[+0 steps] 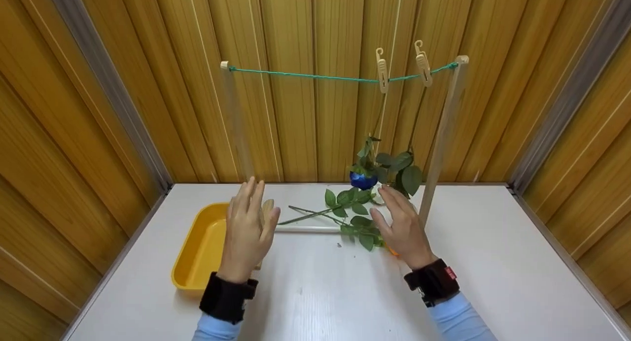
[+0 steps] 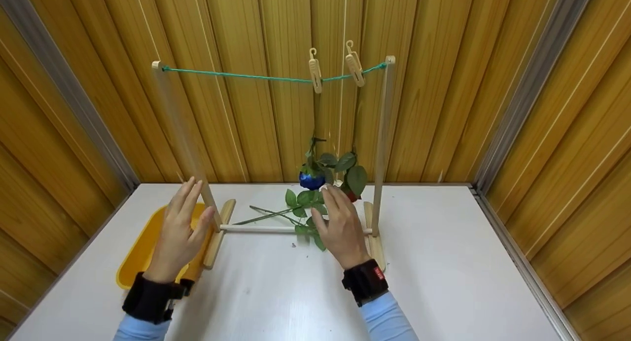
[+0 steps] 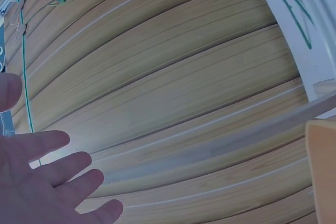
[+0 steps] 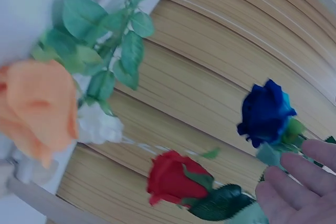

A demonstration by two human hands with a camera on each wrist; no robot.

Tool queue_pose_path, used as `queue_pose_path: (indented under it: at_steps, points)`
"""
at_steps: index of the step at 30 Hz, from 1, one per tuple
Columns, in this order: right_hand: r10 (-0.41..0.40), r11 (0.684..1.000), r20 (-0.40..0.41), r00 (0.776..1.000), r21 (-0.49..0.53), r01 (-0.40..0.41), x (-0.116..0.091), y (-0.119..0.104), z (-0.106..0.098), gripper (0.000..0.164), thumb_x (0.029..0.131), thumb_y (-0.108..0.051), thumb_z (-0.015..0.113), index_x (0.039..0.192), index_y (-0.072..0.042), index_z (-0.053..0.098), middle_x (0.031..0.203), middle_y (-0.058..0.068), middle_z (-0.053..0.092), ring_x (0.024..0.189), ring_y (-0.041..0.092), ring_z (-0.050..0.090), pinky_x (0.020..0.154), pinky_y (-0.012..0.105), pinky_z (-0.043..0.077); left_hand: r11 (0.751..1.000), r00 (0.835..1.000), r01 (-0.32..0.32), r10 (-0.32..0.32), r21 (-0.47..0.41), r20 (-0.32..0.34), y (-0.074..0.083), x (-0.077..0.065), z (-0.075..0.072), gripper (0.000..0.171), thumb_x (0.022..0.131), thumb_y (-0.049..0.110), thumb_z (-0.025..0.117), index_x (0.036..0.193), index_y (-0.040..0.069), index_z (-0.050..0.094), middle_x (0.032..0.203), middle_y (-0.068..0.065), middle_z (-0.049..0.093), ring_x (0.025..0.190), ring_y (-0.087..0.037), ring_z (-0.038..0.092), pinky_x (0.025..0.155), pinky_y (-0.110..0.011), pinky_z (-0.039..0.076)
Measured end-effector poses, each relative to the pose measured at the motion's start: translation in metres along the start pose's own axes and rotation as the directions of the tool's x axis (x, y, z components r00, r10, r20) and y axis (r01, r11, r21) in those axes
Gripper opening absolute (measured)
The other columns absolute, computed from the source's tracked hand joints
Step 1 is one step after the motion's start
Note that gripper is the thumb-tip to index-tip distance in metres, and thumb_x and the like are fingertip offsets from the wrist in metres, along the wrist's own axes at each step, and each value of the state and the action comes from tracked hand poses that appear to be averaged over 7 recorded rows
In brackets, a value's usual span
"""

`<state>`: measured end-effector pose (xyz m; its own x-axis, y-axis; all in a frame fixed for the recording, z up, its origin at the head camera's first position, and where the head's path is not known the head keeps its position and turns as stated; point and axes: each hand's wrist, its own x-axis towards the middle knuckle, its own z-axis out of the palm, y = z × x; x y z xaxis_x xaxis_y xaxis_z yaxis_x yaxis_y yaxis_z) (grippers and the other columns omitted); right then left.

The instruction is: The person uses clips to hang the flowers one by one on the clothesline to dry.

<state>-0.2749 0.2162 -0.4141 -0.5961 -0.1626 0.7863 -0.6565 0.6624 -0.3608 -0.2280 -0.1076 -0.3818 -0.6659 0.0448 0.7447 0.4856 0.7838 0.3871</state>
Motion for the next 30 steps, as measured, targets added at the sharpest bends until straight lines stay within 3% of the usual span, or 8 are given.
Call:
queue_pose_path:
  at_steps: [5,9,14,21,30]
  points:
    - [0.024,1.000,0.029,0.999,-0.005,-0.024,-0.018,0.002,0.013,0.054,0.094,-0.012,0.074,0.141,0.008,0.057,0.147,0.027,0.054,0.137,0.045,0.050,0.112,0.059,0.040,0.999,0.999,0.047,-0.047,0.015,-0.020,-0.006,-0.030,0.009,0.060,0.100,0.025,0.067,0.150,-0.004,0.048,0.159,-0.025,0.039,0.147,-0.045,0.034,0.119,-0.068,0.020]
    - [0.045,0.999,0.060,0.997,-0.013,-0.045,-0.031,0.002,0.023,0.057,0.095,-0.014,0.074,0.144,0.006,0.055,0.151,0.026,0.050,0.141,0.046,0.046,0.114,0.060,0.037,0.996,0.997,0.074,-0.074,0.052,0.005,-0.007,-0.044,0.016,0.062,0.099,0.027,0.068,0.151,-0.001,0.048,0.158,-0.025,0.040,0.147,-0.045,0.035,0.117,-0.071,0.019]
    - [0.094,0.995,0.098,0.991,-0.026,-0.092,-0.044,-0.002,0.035,0.056,0.095,-0.018,0.075,0.143,0.005,0.056,0.152,0.026,0.050,0.141,0.046,0.046,0.115,0.060,0.037,0.991,0.995,0.087,-0.091,0.100,0.042,-0.008,-0.049,0.023,0.068,0.098,0.032,0.069,0.156,0.004,0.044,0.159,-0.024,0.040,0.148,-0.042,0.034,0.118,-0.071,0.019]
    - [0.138,0.990,0.164,0.977,-0.006,-0.139,-0.052,-0.015,0.057,0.055,0.099,-0.024,0.071,0.143,0.005,0.057,0.151,0.025,0.051,0.141,0.044,0.047,0.116,0.060,0.036,0.976,0.988,0.140,-0.149,0.166,0.044,-0.018,-0.053,0.026,0.059,0.098,0.030,0.069,0.145,-0.003,0.055,0.150,-0.028,0.048,0.141,-0.047,0.042,0.115,-0.071,0.027]
    - [0.041,0.997,0.207,0.977,0.055,-0.054,-0.056,-0.036,0.092,0.052,0.098,-0.021,0.072,0.140,0.006,0.059,0.145,0.026,0.056,0.134,0.042,0.054,0.112,0.056,0.043,0.959,0.977,0.207,-0.214,0.196,0.018,-0.037,-0.058,0.019,0.038,0.101,0.020,0.066,0.124,-0.010,0.065,0.130,-0.035,0.060,0.120,-0.051,0.058,0.101,-0.067,0.044]
